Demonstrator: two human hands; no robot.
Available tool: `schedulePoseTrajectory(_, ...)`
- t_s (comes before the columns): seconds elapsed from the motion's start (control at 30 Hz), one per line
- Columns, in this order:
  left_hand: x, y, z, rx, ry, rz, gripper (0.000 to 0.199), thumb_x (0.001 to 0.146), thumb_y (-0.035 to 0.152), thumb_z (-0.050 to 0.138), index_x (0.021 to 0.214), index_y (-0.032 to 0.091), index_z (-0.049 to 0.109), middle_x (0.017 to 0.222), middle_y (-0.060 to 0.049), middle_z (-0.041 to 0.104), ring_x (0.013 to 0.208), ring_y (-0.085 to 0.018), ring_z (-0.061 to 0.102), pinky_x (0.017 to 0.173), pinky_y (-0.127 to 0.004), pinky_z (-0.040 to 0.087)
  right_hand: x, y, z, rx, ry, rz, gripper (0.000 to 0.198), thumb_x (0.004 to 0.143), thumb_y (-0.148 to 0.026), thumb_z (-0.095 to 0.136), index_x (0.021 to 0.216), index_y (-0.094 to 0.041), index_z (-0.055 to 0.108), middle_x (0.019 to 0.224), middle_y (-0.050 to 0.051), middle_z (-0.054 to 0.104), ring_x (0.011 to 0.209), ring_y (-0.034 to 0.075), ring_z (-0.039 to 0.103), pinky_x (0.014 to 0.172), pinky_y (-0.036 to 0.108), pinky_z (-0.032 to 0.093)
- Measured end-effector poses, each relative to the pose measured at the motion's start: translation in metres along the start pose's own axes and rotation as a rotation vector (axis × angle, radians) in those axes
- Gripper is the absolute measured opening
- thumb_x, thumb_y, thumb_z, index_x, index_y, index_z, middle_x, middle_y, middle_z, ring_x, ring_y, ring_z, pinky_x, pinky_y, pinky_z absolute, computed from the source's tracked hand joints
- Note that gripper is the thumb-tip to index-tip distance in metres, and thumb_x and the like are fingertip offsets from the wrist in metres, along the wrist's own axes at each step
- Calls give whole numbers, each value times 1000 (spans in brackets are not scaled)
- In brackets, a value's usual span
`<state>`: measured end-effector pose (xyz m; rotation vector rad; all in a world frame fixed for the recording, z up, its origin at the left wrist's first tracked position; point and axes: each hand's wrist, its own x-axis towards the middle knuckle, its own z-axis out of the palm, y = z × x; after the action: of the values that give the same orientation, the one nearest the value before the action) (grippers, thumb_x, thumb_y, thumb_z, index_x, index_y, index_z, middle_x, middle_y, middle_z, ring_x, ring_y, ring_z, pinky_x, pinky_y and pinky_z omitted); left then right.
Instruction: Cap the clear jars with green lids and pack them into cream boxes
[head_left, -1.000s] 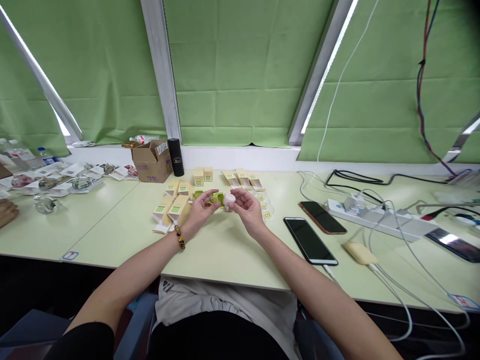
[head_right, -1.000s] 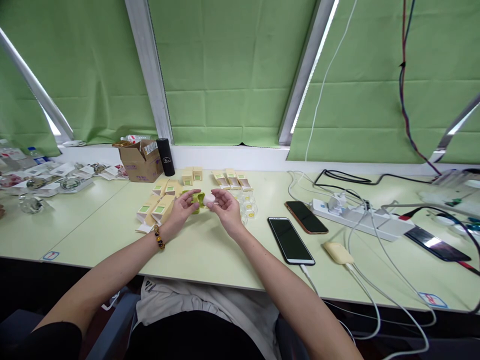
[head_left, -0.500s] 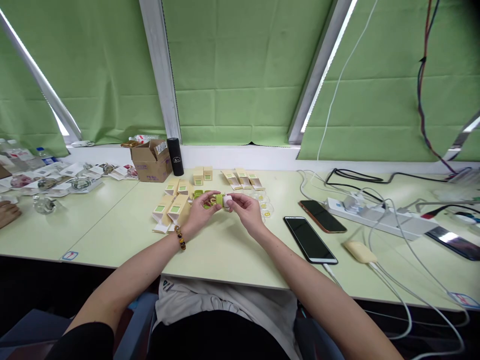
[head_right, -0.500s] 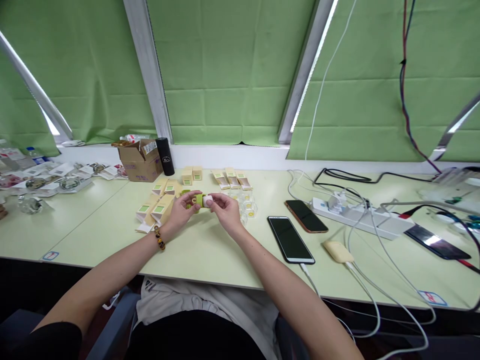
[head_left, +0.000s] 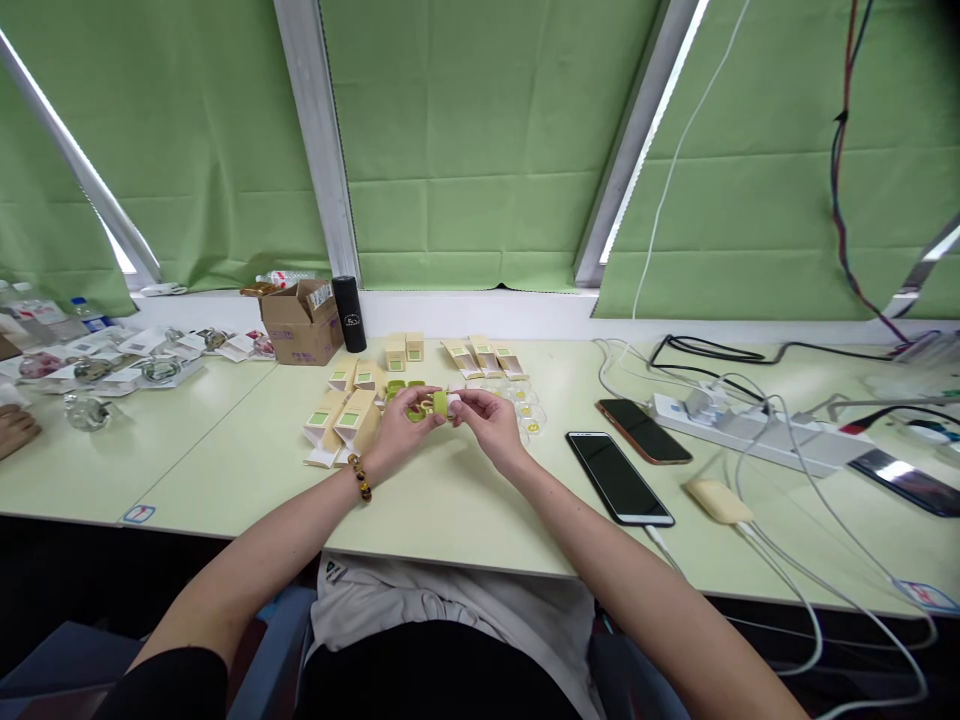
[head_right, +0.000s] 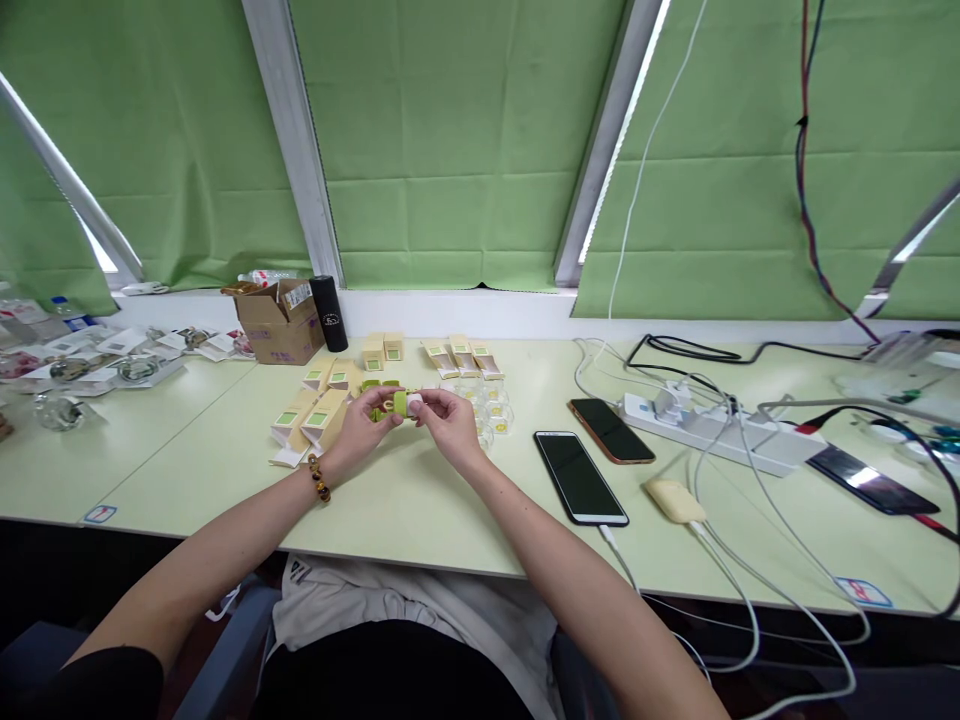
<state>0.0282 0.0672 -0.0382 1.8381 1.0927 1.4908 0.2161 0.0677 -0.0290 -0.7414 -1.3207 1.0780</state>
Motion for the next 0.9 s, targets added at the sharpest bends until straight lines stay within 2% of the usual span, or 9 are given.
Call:
schedulePoseTrajectory(0.13,-3,5,0,144,31,97,52,78,42,93,123,24,77,126,-12,70,120,-30,64,105,-46,53,-1,2,1,14,-2,6,51,71,-63,91,95,-20,77,81,4,77,64,18,71,67,36,63)
schedulePoseTrajectory(0.23,-5,4,2,146,9,188,50,83,36,89,130,25,74,133,-12,70,132,-31,61,115,-50,49,-1,4,3,46,-1,16,52,70,-61,92,98,-21,74,87,3,76,66,18,72,69,37,66)
schedulePoseTrajectory(0.4,-9,-4,6,24,-14,192,52,93,31,78,144,27,66,143,-13,62,131,-28,64,108,-43,58,-2,8,9,108,3,6,56,66,-60,95,97,-22,67,91,0,70,69,15,70,68,35,68)
schedulePoseTrajectory(0.57,-11,5,9,-17,-8,201,49,95,37,76,142,25,65,143,-14,60,136,-29,60,108,-42,57,-2,8,9,109,-4,27,59,65,-63,96,93,-23,64,89,-1,71,71,17,72,69,36,69)
schedulePoseTrajectory(0.63,-11,8,10,-105,-26,141,52,95,44,77,141,23,65,139,-15,62,129,-28,63,103,-40,58,-2,8,7,75,-22,39,59,65,-65,95,91,-23,63,82,-1,71,67,17,73,68,36,67)
schedulePoseTrajectory(0.73,-7,7,10,-319,-59,-33,65,92,53,78,145,20,57,121,-12,69,107,-22,69,92,-36,59,-3,7,3,-29,-41,8,56,71,-65,91,93,-22,62,76,-1,71,68,19,74,71,36,66)
schedulePoseTrajectory(0.8,-4,4,11,-457,-71,-144,70,89,56,81,144,20,54,111,-9,70,96,-19,68,87,-33,58,-5,6,1,-155,-9,-96,53,75,-62,90,100,-22,63,86,2,73,73,19,75,73,35,66)
schedulePoseTrajectory(0.9,-1,0,12,-637,-86,-244,65,83,56,86,130,18,61,113,-10,71,97,-19,69,85,-32,58,-9,4,-2,-414,13,-356,49,83,-53,86,116,-23,64,119,9,70,79,18,73,69,35,65)
